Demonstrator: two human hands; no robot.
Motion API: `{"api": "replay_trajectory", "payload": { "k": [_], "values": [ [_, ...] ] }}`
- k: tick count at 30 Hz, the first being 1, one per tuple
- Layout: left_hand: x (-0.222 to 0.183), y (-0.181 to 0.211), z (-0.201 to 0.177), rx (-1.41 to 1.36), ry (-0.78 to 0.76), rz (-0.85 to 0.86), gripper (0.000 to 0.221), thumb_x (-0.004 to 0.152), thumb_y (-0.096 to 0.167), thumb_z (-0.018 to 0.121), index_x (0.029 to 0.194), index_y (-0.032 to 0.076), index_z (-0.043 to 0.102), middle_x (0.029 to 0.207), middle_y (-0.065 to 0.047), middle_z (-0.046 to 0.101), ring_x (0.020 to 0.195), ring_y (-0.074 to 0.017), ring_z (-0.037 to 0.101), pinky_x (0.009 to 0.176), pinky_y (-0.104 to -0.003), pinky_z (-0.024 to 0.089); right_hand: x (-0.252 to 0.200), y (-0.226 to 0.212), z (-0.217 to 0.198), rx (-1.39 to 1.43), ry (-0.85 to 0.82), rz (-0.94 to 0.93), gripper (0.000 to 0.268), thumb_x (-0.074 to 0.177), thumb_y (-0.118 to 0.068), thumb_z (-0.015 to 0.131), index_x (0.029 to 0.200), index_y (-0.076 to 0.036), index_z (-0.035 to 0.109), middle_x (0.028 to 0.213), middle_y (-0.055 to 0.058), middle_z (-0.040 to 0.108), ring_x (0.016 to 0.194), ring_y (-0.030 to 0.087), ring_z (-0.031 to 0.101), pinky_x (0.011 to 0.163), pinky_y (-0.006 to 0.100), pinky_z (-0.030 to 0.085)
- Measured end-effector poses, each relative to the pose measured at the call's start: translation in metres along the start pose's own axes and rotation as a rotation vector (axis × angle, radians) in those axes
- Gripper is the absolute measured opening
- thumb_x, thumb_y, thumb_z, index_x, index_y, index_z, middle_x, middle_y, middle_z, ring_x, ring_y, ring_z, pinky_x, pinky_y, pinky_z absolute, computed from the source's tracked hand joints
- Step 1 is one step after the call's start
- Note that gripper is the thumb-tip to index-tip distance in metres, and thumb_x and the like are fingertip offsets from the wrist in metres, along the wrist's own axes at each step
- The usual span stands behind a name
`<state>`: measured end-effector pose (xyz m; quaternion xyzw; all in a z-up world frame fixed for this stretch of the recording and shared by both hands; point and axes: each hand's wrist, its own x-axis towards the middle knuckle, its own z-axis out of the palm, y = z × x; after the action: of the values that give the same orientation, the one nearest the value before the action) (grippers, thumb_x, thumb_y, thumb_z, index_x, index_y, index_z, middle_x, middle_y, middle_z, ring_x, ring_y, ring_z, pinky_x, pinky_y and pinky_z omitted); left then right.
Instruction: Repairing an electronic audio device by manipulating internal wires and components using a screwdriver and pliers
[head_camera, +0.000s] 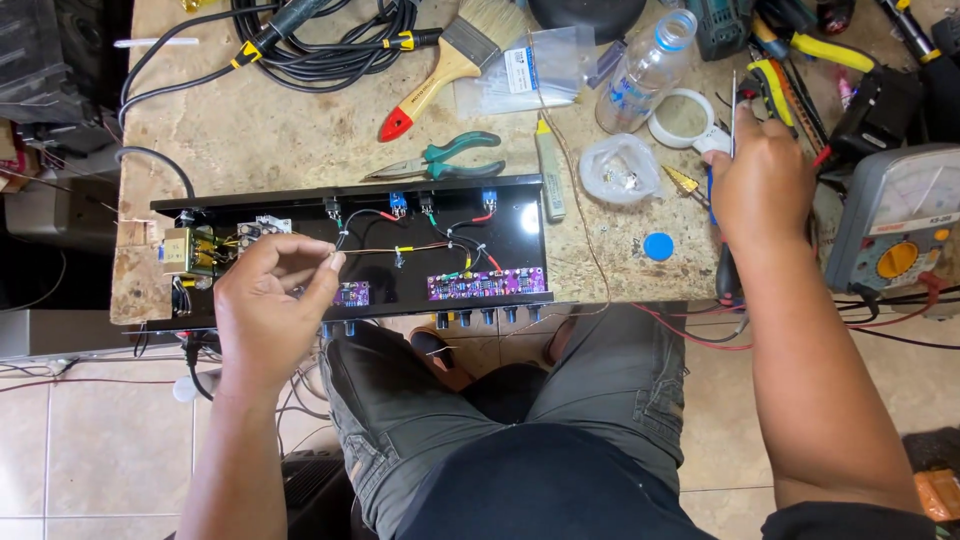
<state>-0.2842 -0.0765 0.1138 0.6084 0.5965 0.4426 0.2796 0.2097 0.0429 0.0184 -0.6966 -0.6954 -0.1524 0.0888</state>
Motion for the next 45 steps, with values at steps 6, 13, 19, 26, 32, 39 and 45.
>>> {"api": "replay_trajectory", "payload": {
  "k": [6,13,19,26,32,39,45],
  "values": [
    [0.001,0.015,0.005,-0.015,-0.018,-0.036,0.01,0.095,-0.001,0.075,0.103,0.0,0.068,0.1,-0.012,0.071,0.097,-0.0172,0.072,0.094,-0.03,0.065,-0.019,-0.002,-0.017,0.126,0.055,-0.027,0.049,0.087,-0.022,0.091,0.131,-0.006,0.079,0.106,0.018,0.067,0.082,0.043,0.068,0.054,0.056,0.053],
    [0.008,0.016,0.01,-0.067,-0.004,-0.056,0.01,0.094,-0.001,0.076,0.102,0.002,0.07,0.098,-0.009,0.072,0.092,-0.0127,0.071,0.087,-0.022,0.062,-0.008,-0.048,-0.094,0.488,0.115,-0.205,0.019,0.1,-0.009,0.085,0.118,-0.001,0.084,0.104,0.018,0.074,0.09,0.034,0.067,0.08,0.044,0.051],
    [0.002,0.014,0.004,0.111,0.003,0.104,0.012,0.097,-0.004,0.075,0.108,-0.004,0.072,0.104,-0.015,0.07,0.096,-0.0198,0.071,0.089,-0.03,0.063,-0.001,-0.024,-0.107,0.283,-0.241,0.033,0.019,0.096,-0.034,0.078,0.108,-0.021,0.083,0.096,0.007,0.078,0.089,0.036,0.072,0.067,0.048,0.051],
    [-0.003,-0.007,0.0,0.004,0.088,0.026,0.013,0.097,-0.012,0.072,0.108,-0.008,0.067,0.107,-0.019,0.068,0.101,-0.0226,0.07,0.095,-0.03,0.062,-0.039,0.005,-0.098,0.227,-0.253,0.183,0.024,0.101,-0.036,0.071,0.112,-0.017,0.079,0.1,0.014,0.078,0.086,0.041,0.071,0.063,0.053,0.051],
    [-0.004,0.002,0.006,-0.005,0.113,0.073,0.014,0.095,-0.013,0.073,0.108,-0.008,0.07,0.106,-0.019,0.067,0.095,-0.0217,0.07,0.091,-0.029,0.062,-0.038,-0.023,-0.111,0.431,-0.179,0.131,0.027,0.098,-0.026,0.072,0.117,-0.009,0.078,0.109,0.019,0.076,0.089,0.038,0.071,0.075,0.05,0.053],
    [-0.005,0.004,0.004,0.016,0.103,0.082,0.02,0.094,-0.019,0.073,0.113,-0.014,0.069,0.109,-0.023,0.066,0.1,-0.0268,0.07,0.095,-0.031,0.062,-0.013,0.064,-0.083,0.135,-0.075,0.17,0.017,0.1,-0.021,0.074,0.115,-0.02,0.081,0.097,0.005,0.079,0.089,0.042,0.071,0.066,0.053,0.052],
    [0.005,0.005,0.007,0.033,0.137,0.086,0.014,0.097,-0.014,0.074,0.111,-0.009,0.071,0.109,-0.02,0.066,0.1,-0.0226,0.069,0.092,-0.029,0.062,0.015,0.038,-0.101,0.122,-0.439,0.208,0.023,0.098,-0.038,0.07,0.116,-0.025,0.079,0.099,0.012,0.079,0.097,0.045,0.071,0.069,0.056,0.055]
  ]
}}
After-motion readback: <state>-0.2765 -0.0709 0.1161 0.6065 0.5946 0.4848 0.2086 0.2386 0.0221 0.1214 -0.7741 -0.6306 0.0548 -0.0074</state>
